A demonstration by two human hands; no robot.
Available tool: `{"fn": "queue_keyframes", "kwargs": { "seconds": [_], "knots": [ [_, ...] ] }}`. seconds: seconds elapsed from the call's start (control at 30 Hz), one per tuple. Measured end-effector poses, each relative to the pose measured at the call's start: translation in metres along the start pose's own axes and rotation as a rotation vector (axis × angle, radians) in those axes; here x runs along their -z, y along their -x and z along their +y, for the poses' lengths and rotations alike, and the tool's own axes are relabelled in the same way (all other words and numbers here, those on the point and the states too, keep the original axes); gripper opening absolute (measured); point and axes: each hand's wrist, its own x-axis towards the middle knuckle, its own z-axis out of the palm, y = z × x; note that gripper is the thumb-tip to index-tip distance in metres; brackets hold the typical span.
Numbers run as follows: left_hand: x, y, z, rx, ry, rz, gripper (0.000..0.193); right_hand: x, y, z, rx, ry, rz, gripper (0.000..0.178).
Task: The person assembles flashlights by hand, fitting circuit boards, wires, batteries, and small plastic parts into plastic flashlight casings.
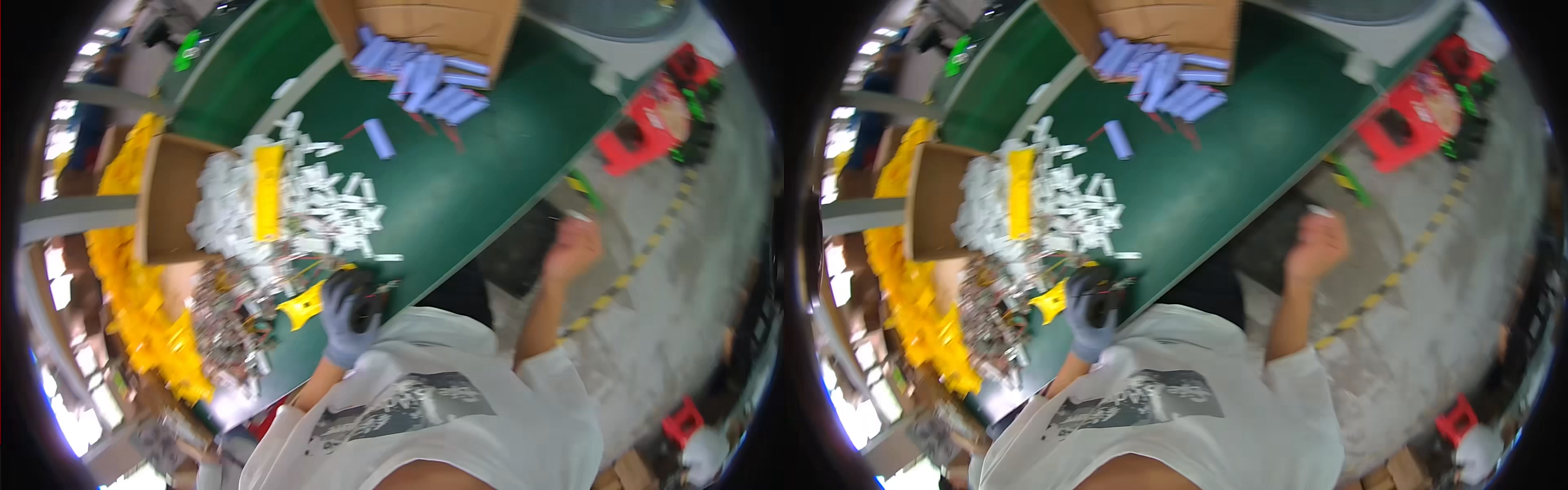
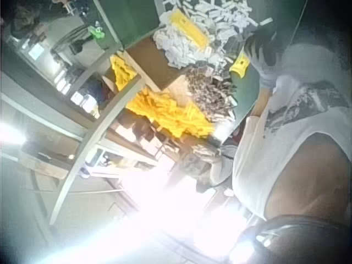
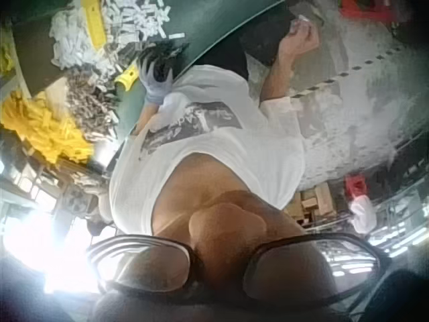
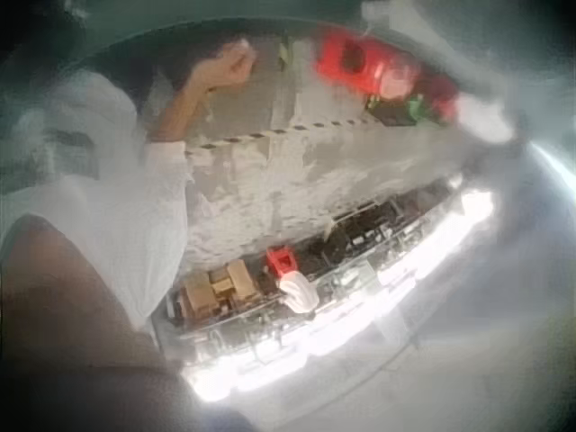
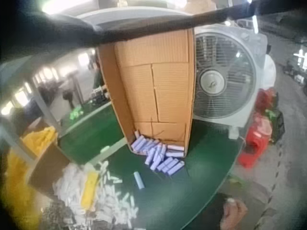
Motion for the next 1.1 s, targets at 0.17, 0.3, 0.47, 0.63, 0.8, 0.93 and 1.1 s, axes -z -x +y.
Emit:
{"fn": "queue_keyframes", "kwargs": {
  "seconds": [0.17, 0.3, 0.47, 0.63, 0.8, 0.93, 1.1],
  "knots": [
    [0.008, 0.008, -0.003, 0.046, 0.239, 0.138, 0.030, -0.074, 0.031, -0.046, 0.290, 0.539, -0.753, 0.012],
    [0.010, 0.007, -0.008, 0.053, 0.408, 0.226, 0.031, -0.096, 0.067, -0.039, 0.290, 0.505, -0.826, 0.009],
    [0.023, 0.009, -0.009, 0.037, 0.501, 0.176, 0.032, -0.113, 0.128, -0.054, -0.006, 0.228, -1.159, 0.016],
    [0.034, 0.014, -0.013, 0.175, 0.500, 0.255, 0.033, -0.123, 0.128, -0.054, -0.080, 0.175, -1.405, 0.020],
    [0.045, 0.025, -0.018, 0.199, 0.355, 0.331, 0.033, -0.149, 0.125, -0.058, -0.265, 0.233, -1.541, 0.016],
    [0.058, 0.034, -0.019, 0.277, 0.235, 0.312, 0.033, -0.164, 0.128, -0.052, -0.230, 0.307, -1.719, 0.013],
    [0.068, 0.069, 0.003, 0.622, 0.314, 0.290, 0.054, -0.178, 0.144, -0.042, -0.121, 0.304, -1.622, 0.008]
  ]
}}
